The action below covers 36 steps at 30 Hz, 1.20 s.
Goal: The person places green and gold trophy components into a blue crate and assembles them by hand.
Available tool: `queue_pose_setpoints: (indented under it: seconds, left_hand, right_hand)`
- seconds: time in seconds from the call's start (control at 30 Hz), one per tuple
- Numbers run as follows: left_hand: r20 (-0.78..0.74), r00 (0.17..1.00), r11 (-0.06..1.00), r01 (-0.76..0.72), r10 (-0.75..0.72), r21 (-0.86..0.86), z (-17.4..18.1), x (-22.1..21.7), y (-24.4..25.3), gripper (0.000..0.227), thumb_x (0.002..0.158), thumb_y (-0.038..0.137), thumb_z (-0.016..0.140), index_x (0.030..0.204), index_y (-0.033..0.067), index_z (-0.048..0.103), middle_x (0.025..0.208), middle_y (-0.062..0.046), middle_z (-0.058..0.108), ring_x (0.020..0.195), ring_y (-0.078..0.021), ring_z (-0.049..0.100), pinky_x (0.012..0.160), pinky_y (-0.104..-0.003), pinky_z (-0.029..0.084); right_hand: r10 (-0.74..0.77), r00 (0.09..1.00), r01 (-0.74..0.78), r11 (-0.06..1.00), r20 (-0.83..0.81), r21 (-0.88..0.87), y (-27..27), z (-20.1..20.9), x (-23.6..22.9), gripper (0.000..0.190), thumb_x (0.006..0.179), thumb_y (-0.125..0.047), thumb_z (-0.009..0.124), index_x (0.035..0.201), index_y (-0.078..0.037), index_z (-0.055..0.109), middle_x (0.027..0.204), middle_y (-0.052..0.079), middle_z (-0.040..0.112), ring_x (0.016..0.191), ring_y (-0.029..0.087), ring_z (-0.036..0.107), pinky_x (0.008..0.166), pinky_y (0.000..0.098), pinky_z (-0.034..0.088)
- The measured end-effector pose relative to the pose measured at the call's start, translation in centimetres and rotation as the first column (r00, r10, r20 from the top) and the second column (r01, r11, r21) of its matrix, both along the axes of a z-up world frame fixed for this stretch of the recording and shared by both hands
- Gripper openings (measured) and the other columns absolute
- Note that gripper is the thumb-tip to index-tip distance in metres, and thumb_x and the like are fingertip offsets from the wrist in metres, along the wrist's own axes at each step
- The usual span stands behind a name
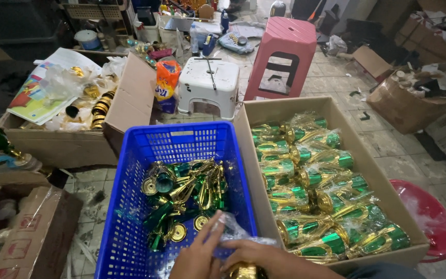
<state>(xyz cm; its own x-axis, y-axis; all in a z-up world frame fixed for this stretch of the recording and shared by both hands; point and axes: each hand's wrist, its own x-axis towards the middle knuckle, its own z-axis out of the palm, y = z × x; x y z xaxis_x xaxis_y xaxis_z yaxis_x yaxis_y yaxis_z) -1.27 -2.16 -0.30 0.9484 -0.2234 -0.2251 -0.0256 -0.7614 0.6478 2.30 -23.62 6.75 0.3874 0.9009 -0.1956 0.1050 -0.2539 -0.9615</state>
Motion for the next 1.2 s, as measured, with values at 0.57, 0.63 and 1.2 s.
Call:
queue_pose_setpoints:
  seconds: [0.57, 0.63, 1.2]
  left_hand:
    - [0.312, 0.841, 0.850, -0.504, 0.442, 0.154, 3.5, 0.0, 5.0, 0.049, 0.091, 0.010, 0.060, 0.136, 0.0302, 0.061, 0.140, 0.018, 0.062, 0.082, -0.0162, 0.070, 0.072, -0.036, 0.062]
    - [0.282, 0.850, 0.861, -0.493, 0.446, 0.126, 3.5, 0.2, 5.0, 0.064, 0.092, 0.009, 0.057, 0.152, 0.0329, 0.047, 0.142, 0.013, 0.061, 0.105, -0.0202, 0.068, 0.093, -0.042, 0.059]
    - [0.181, 0.912, 0.814, -0.222, 0.369, -0.537, 8.1, -0.9, 5.0, 0.026, 0.087, 0.040, 0.070, 0.078, 0.0157, 0.075, 0.136, -0.004, 0.074, 0.133, -0.0258, 0.066, 0.106, -0.051, 0.050]
  right_hand:
    - [0.344, 0.824, 0.013, 0.783, 0.450, -0.622, -0.5, -1.8, 1.6, 0.068, 0.085, -0.033, 0.080, 0.142, -0.017, 0.045, 0.167, 0.002, 0.022, 0.058, 0.028, 0.056, 0.055, 0.0440, 0.049]
    - [0.349, 0.833, 0.005, 0.771, 0.429, -0.637, -0.1, 0.2, 1.4, 0.068, 0.088, -0.033, 0.078, 0.144, -0.018, 0.042, 0.168, 0.001, 0.020, 0.054, 0.027, 0.051, 0.051, 0.0427, 0.044]
    - [-0.464, 0.784, 0.570, 0.801, -0.412, 0.184, -3.9, 0.5, 3.5, 0.074, 0.074, -0.048, 0.077, 0.127, 0.001, 0.062, 0.108, 0.019, 0.078, 0.095, 0.034, 0.077, 0.079, 0.0485, 0.068]
